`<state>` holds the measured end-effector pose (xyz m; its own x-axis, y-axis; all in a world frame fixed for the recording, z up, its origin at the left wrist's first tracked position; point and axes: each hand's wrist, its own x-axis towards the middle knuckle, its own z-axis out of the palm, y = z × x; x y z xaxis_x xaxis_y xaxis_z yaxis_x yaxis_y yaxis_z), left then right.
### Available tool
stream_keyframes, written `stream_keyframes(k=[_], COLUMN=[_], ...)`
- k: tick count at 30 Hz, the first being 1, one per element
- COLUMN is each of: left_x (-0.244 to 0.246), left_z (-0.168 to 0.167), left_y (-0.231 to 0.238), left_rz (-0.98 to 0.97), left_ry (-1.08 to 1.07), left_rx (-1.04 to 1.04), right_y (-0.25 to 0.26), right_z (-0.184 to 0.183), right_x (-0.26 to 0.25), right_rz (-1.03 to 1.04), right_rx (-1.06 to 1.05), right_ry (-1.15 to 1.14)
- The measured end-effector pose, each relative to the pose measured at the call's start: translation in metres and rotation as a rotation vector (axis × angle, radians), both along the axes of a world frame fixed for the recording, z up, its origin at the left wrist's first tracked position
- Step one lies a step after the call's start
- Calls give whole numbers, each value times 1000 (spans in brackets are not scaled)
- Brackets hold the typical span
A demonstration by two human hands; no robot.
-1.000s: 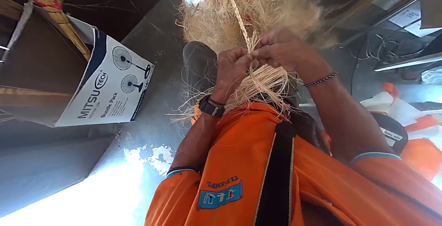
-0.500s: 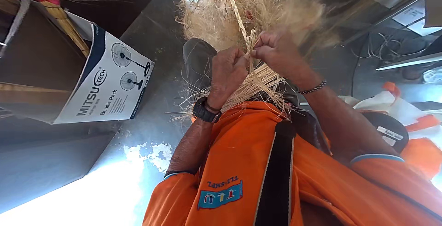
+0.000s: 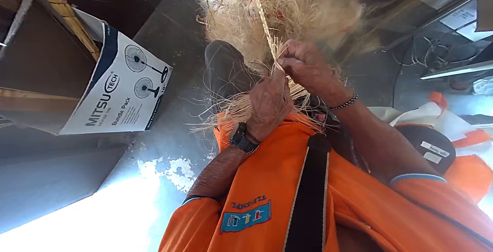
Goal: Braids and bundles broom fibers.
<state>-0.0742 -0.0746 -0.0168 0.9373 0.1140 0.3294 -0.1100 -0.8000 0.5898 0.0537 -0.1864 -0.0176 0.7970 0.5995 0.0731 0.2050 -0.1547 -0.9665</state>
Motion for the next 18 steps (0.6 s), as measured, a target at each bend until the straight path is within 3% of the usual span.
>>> stream_keyframes(k=[5, 9, 14, 16, 18], left_x=[-1, 0, 4, 20, 33], left_z=[-5, -4, 3, -5, -7], left_y=[2, 3, 34, 43, 48], left_rz=[20, -3, 3, 41, -54], left_ry=[24, -15, -47, -14, 100], left_rx=[112, 88, -150, -343, -591], right_y=[7, 12, 8, 10, 13], right_z=[3, -1, -2, -1, 1], right_x=[-12, -19, -14, -13, -13], right_rz=[-137, -220, -196, -169, -144], right_rx=[137, 208, 210, 180, 151], right_ry=[373, 503, 392, 344, 310])
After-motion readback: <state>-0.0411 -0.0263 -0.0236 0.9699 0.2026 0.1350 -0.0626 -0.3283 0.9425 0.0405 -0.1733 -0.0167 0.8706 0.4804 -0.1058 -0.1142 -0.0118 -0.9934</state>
